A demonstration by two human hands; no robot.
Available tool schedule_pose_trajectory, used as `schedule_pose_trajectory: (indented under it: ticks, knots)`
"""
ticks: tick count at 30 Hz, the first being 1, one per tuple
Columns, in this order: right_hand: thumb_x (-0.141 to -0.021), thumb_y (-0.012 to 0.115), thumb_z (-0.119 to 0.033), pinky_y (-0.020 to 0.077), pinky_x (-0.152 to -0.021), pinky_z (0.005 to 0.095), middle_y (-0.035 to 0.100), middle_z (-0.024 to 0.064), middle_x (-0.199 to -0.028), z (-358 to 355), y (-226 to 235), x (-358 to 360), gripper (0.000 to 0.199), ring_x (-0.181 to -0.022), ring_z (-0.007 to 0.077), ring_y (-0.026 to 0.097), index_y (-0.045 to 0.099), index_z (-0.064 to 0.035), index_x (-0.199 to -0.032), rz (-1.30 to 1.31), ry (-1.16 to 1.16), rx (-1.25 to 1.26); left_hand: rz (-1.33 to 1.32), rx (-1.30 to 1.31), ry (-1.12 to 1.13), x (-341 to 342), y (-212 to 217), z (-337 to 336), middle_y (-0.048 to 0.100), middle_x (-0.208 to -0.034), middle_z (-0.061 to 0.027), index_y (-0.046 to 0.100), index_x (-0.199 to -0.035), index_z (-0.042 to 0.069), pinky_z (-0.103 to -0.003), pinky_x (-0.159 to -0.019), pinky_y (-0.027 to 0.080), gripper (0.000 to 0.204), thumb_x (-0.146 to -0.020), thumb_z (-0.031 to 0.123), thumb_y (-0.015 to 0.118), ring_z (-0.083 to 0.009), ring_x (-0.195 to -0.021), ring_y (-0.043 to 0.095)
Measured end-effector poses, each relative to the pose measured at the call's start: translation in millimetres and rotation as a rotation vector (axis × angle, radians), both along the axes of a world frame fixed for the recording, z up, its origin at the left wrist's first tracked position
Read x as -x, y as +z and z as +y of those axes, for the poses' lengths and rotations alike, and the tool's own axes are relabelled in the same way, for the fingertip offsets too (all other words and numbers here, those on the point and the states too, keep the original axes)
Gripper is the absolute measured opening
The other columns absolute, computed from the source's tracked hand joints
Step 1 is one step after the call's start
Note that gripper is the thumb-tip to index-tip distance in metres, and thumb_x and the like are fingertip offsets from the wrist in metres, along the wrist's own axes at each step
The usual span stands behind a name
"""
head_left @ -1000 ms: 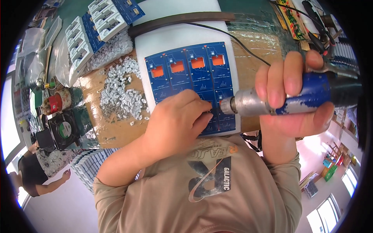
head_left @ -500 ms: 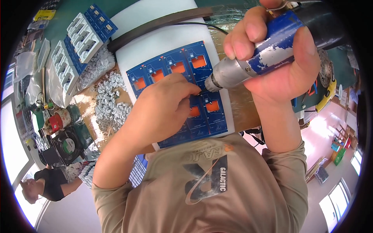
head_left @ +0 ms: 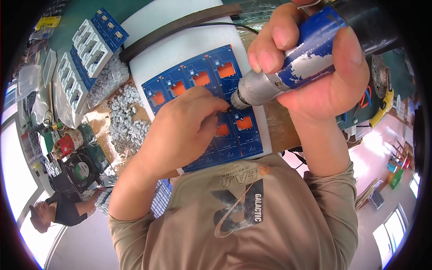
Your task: The person assembles LED components onto a circuit board, securing them with screws using an electric screwdriver.
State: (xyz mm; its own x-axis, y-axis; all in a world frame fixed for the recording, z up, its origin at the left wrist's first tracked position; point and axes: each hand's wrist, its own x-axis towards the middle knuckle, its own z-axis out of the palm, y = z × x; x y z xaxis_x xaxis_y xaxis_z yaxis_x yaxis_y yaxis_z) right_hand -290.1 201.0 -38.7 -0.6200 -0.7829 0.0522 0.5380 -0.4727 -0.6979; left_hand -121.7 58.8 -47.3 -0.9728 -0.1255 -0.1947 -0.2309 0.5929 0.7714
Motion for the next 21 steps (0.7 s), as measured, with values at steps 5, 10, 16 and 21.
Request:
schedule_pose_trajectory:
  ticks: [5,10,16,21]
  knots:
    - [-0.086,0.077,-0.034,0.0536,-0.079,0.0460,0.066,0.0179,-0.093,-4,-1,5,0.061,-0.080,0.0312,0.066,0.050,-0.0015,-0.131,-0.039,0.074,0.070,-0.006,-0.004,0.014,-1,2,1,0.065,-0.097,-0.0140,0.068,-0.102,0.002,-0.040,-0.077,0.053,0.021,-0.082,0.000,0.060,-0.0342,-0.089,0.065]
    - [-0.085,0.077,-0.030,0.0533,-0.077,0.0436,0.066,0.0173,-0.092,-5,0,4,0.059,-0.078,0.0298,0.065,0.051,-0.0011,-0.130,-0.058,0.071,0.065,-0.016,-0.013,0.012,-1,3,1,0.065,-0.097,-0.0138,0.067,-0.102,0.002,-0.040,-0.077,0.053,0.022,-0.081,-0.001,0.061,-0.0338,-0.089,0.065]
    - [-0.086,0.076,-0.030,0.0532,-0.077,0.0433,0.066,0.0168,-0.091,-7,0,2,0.059,-0.077,0.0291,0.065,0.050,-0.0005,-0.130,-0.065,0.083,0.075,-0.023,-0.022,0.028,-3,2,1,0.064,-0.097,-0.0140,0.067,-0.103,0.003,-0.040,-0.078,0.053,0.022,-0.081,0.000,0.063,-0.0339,-0.090,0.065]
    - [-0.087,0.074,-0.031,0.0537,-0.074,0.0423,0.065,0.0162,-0.089,-10,2,-1,0.057,-0.075,0.0287,0.065,0.049,0.0010,-0.127,-0.025,0.027,0.043,0.006,-0.009,0.045,-6,4,2,0.064,-0.096,-0.0137,0.068,-0.103,0.003,-0.039,-0.076,0.053,0.022,-0.081,0.001,0.066,-0.0333,-0.089,0.065]
